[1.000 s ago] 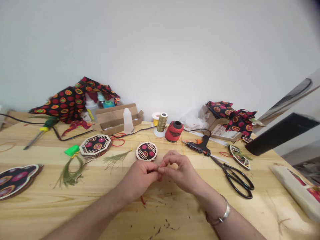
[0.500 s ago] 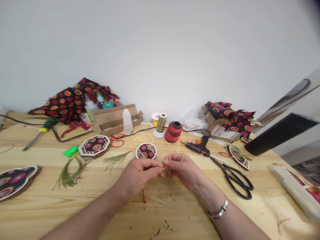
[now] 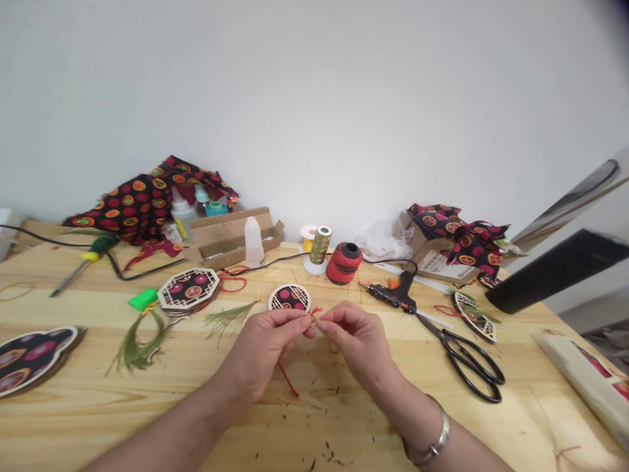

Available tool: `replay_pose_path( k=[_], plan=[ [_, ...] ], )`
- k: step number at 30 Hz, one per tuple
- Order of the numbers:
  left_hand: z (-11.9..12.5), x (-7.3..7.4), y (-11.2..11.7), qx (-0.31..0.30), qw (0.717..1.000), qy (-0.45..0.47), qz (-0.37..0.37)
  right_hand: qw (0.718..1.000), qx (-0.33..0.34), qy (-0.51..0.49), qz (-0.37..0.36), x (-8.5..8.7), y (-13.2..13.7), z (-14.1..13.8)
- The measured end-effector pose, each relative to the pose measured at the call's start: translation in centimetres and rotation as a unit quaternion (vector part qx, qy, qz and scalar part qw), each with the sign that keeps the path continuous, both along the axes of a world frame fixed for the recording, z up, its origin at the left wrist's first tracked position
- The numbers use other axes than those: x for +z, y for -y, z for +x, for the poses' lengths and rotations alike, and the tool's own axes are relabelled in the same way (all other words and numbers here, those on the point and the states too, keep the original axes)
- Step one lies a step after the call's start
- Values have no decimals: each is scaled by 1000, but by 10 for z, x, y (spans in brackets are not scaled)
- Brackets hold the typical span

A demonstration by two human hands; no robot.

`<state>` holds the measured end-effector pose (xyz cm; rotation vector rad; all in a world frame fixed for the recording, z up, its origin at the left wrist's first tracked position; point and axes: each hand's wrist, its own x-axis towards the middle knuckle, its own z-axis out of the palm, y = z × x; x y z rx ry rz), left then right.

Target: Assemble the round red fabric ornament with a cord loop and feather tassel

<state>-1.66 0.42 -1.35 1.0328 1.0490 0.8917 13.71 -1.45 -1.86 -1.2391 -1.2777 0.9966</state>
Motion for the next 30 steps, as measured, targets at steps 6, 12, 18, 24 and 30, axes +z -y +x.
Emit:
replay_pose_path(
  k=[6,12,18,24,30],
  plan=[
    [2,3,-1,14,995,-74,67,974,-14,158,159,2,5,0],
    [1,3,0,5,990,-101,97,954,-3,233,188,3,7,3],
    [2,1,1,-1,985,-119,127,931,10,302,204,4,8,5],
    [1,4,3,-3,974,-172,146,959,35,256,120,8,9,3],
    [1,4,4,-12,963,-197,186,984,53,169,-3,14,7,4]
  ],
)
